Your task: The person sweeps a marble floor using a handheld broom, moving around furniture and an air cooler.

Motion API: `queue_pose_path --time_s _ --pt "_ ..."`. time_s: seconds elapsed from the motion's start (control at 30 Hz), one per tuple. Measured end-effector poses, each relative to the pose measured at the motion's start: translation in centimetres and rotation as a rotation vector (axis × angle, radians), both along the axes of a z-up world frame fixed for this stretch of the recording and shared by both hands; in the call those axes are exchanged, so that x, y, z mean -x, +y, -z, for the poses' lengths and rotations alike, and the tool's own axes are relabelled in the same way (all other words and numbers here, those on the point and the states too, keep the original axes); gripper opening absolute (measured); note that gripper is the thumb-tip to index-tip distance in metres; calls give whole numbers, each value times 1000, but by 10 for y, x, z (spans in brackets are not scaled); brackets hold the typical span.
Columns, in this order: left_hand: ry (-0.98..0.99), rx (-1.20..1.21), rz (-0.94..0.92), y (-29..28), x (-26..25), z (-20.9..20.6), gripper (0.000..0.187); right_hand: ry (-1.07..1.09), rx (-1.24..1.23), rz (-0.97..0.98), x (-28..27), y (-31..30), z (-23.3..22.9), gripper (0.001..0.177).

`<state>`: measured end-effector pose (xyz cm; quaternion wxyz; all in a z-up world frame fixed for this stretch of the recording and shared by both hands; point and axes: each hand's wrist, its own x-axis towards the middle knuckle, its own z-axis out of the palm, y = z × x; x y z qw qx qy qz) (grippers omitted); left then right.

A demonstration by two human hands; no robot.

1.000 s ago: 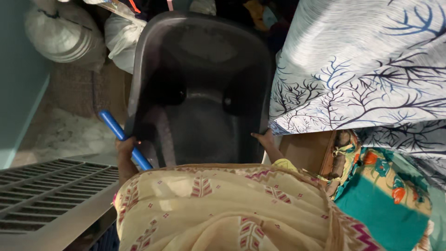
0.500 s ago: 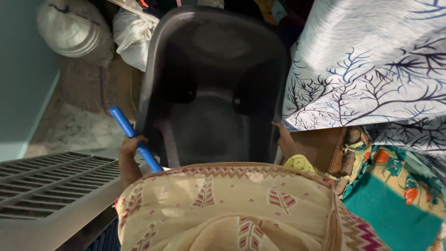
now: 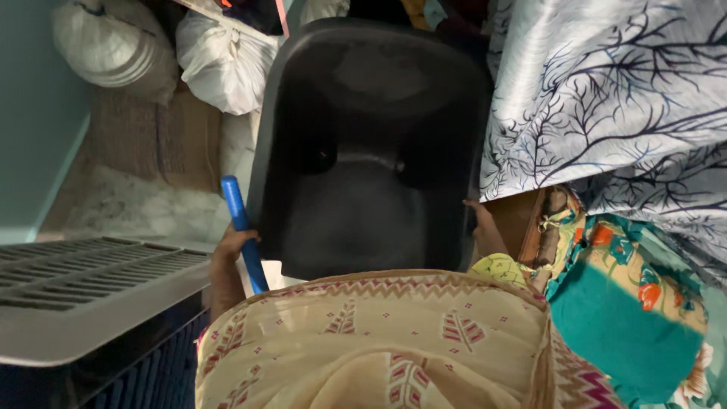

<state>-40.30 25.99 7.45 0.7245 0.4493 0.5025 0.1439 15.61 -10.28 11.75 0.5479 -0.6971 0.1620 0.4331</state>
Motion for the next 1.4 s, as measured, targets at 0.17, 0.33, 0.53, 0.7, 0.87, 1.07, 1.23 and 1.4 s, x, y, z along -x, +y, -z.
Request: queue_pose_path --time_s 0.17,0.33,0.53,0.7,0.87,1.07,1.23,1.4 --pt "-43 -60 72 -22 -10 9 51 -145 240 -125 -4 -41 3 52" --pt "146 -69 150 -27 -35 12 60 -325 383 -157 -2 -67 -2 55" --pt "30 -86 201 -48 -60 21 77 -443 532 -315 -6 -100 -15 57" --pt "5 -58 246 -59 -74 28 79 -521 538 -292 -6 -127 -12 61" --pt "40 -43 297 -61 -91 34 83 -507 739 -271 -9 -148 -7 57" --pt "61 -38 323 -56 -110 33 89 -527 850 -303 -15 -151 0 63" --pt "92 -50 355 -54 -115 36 92 -509 966 -419 -19 -142 -6 65" --pt "85 -45 359 -53 -113 41 94 -488 980 -488 -17 -131 -8 70"
